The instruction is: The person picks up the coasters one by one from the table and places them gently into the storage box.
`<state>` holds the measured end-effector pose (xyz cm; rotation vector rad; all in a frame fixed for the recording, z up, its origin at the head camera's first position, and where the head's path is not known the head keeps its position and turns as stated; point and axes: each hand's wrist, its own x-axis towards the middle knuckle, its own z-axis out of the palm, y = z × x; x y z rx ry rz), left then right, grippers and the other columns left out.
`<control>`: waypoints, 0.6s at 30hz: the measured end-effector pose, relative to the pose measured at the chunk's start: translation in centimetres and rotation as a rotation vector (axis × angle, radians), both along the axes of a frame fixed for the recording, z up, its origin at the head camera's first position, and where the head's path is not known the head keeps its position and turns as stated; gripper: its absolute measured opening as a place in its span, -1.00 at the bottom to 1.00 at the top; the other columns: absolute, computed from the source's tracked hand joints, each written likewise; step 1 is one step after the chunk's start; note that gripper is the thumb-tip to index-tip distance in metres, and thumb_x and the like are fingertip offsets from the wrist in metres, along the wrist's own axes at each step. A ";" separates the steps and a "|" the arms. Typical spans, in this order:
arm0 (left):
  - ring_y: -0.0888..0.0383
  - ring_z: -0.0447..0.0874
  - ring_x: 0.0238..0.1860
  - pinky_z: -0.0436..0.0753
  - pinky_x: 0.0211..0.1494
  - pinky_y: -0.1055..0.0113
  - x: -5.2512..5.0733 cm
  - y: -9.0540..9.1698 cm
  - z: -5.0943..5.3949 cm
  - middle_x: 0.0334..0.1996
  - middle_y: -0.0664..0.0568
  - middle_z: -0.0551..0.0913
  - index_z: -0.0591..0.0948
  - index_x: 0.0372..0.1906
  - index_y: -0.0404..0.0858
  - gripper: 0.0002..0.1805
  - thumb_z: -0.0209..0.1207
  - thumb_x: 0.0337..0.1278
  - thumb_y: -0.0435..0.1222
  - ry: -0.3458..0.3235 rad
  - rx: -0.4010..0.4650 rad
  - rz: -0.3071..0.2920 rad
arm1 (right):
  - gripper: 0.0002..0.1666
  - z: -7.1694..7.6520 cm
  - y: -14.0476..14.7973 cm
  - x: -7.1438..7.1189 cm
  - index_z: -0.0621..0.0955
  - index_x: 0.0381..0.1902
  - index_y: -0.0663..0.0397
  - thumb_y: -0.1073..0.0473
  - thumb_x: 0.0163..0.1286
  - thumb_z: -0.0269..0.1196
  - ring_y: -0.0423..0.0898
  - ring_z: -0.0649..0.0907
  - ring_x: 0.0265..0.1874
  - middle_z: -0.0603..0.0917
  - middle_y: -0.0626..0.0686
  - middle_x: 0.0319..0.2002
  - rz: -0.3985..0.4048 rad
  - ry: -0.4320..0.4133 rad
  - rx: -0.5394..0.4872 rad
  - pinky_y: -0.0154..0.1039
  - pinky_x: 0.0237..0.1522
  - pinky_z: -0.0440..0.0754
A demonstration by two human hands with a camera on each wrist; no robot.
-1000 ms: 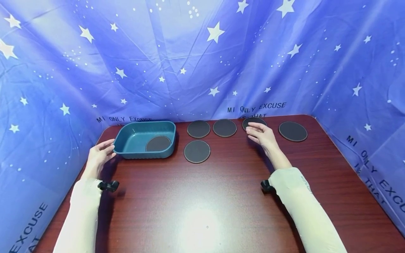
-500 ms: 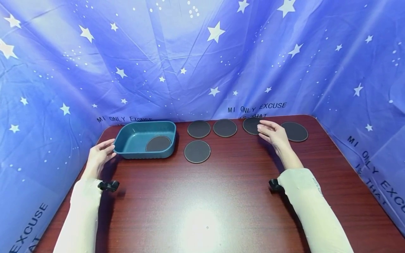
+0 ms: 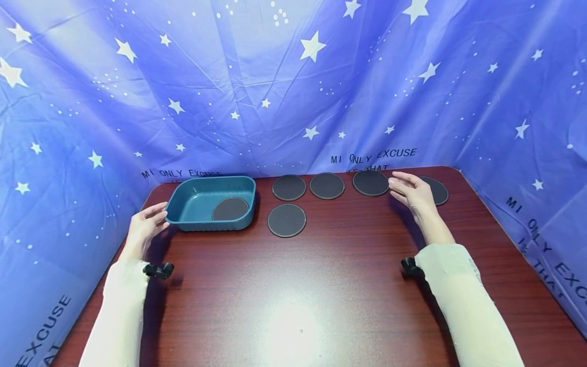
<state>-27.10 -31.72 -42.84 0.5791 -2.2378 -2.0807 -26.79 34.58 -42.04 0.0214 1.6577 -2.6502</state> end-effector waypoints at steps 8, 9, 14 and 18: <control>0.50 0.64 -0.29 0.69 -0.31 0.62 0.0 -0.1 0.0 -0.27 0.35 0.57 0.32 0.45 -0.38 -0.45 0.05 0.41 -0.46 0.002 -0.002 -0.010 | -0.67 0.1 1.4 0.1 0.69 -0.04 0.08 0.50 0.41 0.13 -0.18 0.79 -0.29 0.82 0.00 -0.26 -0.021 0.013 -0.047 -0.33 -0.16 0.78; 0.50 0.64 -0.28 0.69 -0.30 0.62 0.0 -0.1 0.0 -0.26 0.34 0.56 0.32 0.45 -0.37 -0.45 0.05 0.41 -0.46 -0.001 -0.010 -0.010 | -0.67 0.1 1.6 0.1 0.69 -0.04 0.08 0.50 0.41 0.13 -0.18 0.79 -0.29 0.82 0.00 -0.27 -0.025 0.012 -0.050 -0.34 -0.16 0.78; 0.48 0.64 -0.29 0.70 -0.29 0.61 0.1 0.1 0.2 -0.22 0.28 0.55 0.35 0.45 -0.35 -0.45 0.08 0.40 -0.45 -0.012 -0.011 0.000 | -0.68 0.4 2.3 0.4 0.71 -0.08 0.08 0.50 0.40 0.14 -0.18 0.79 -0.31 0.82 0.01 -0.29 -0.048 0.003 -0.062 -0.33 -0.19 0.78; 0.46 0.62 -0.31 0.70 -0.31 0.60 0.2 0.1 0.2 -0.24 0.27 0.55 0.37 0.43 -0.35 -0.46 0.09 0.39 -0.46 -0.015 0.001 0.015 | -0.66 0.6 2.9 0.5 0.72 -0.11 0.08 0.52 0.41 0.12 -0.16 0.80 -0.31 0.82 0.02 -0.30 -0.053 0.009 -0.079 -0.33 -0.22 0.79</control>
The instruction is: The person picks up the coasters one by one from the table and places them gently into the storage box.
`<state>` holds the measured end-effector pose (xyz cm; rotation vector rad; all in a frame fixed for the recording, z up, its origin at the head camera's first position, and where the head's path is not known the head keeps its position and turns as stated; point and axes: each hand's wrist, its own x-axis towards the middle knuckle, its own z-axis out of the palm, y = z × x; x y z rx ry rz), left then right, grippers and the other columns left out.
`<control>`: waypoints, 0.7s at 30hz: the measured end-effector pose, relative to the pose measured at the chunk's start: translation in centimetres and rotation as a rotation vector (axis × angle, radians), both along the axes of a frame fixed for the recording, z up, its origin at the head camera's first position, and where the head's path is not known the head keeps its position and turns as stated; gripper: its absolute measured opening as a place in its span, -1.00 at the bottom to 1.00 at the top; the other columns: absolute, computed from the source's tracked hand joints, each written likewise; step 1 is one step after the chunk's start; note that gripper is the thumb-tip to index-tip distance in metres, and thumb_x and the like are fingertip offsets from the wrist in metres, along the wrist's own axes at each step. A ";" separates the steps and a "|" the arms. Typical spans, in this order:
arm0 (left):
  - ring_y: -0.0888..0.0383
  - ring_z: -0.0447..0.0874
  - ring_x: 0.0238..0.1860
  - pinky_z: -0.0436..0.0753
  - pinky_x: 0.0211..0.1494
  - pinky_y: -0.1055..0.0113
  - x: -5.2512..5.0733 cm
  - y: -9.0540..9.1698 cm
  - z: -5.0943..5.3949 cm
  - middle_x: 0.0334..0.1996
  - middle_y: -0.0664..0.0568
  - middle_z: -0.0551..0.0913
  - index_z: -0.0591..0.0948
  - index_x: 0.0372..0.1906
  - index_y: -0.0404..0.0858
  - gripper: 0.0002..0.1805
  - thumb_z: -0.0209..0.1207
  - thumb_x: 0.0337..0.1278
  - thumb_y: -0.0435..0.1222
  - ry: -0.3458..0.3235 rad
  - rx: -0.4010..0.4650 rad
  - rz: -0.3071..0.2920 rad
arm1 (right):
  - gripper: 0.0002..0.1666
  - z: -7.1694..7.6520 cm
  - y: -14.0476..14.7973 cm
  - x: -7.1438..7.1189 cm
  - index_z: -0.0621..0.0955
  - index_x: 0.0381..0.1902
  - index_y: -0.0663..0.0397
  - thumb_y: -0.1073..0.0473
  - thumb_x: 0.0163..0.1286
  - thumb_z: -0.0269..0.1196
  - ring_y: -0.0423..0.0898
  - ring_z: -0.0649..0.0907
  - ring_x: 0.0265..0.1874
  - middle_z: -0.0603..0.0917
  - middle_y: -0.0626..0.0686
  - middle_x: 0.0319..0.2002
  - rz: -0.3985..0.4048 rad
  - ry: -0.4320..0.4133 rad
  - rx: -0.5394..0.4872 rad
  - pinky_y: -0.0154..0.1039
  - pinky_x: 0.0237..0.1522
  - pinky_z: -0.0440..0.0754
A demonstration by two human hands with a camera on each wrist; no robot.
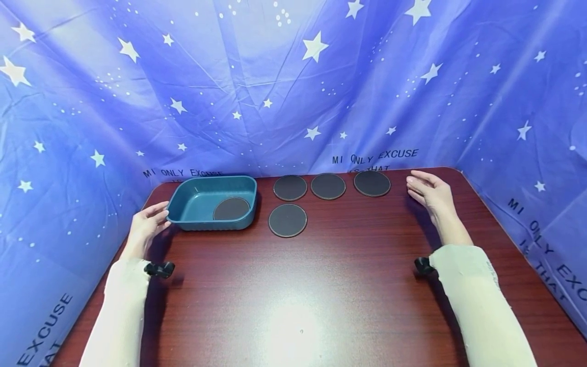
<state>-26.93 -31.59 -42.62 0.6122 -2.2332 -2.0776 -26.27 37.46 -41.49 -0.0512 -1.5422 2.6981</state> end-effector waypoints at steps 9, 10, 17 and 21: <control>0.46 0.62 -0.31 0.70 -0.29 0.61 0.0 0.0 0.0 -0.20 0.27 0.53 0.36 0.44 -0.35 -0.46 0.05 0.40 -0.45 -0.004 -0.008 -0.002 | -0.66 -0.1 1.5 0.2 0.73 -0.12 0.11 0.53 0.40 0.12 -0.16 0.80 -0.33 0.82 0.02 -0.29 -0.023 0.012 -0.006 -0.31 -0.23 0.79; 0.46 0.62 -0.31 0.70 -0.29 0.61 -0.1 0.0 0.0 -0.20 0.26 0.53 0.36 0.44 -0.35 -0.46 0.05 0.40 -0.45 -0.005 -0.007 -0.001 | -0.66 -0.1 1.6 0.2 0.73 -0.12 0.11 0.53 0.40 0.12 -0.15 0.80 -0.34 0.82 0.04 -0.30 -0.022 0.010 -0.018 -0.31 -0.23 0.79; 0.45 0.60 -0.29 0.69 -0.32 0.61 -0.1 -0.1 -0.1 -0.22 0.27 0.54 0.36 0.44 -0.35 -0.46 0.07 0.39 -0.46 0.009 0.002 0.000 | -0.65 -0.1 2.7 0.3 0.74 -0.14 0.08 0.52 0.41 0.12 -0.15 0.80 -0.35 0.82 0.03 -0.31 -0.038 -0.023 -0.030 -0.32 -0.24 0.79; 0.44 0.60 -0.28 0.69 -0.32 0.61 -0.2 -0.1 -0.2 -0.23 0.27 0.55 0.37 0.43 -0.35 -0.46 0.08 0.39 -0.46 0.011 0.005 0.000 | -0.64 -0.1 3.2 0.5 0.75 -0.16 0.06 0.52 0.41 0.11 -0.15 0.80 -0.34 0.82 0.02 -0.31 -0.051 -0.031 -0.028 -0.33 -0.25 0.79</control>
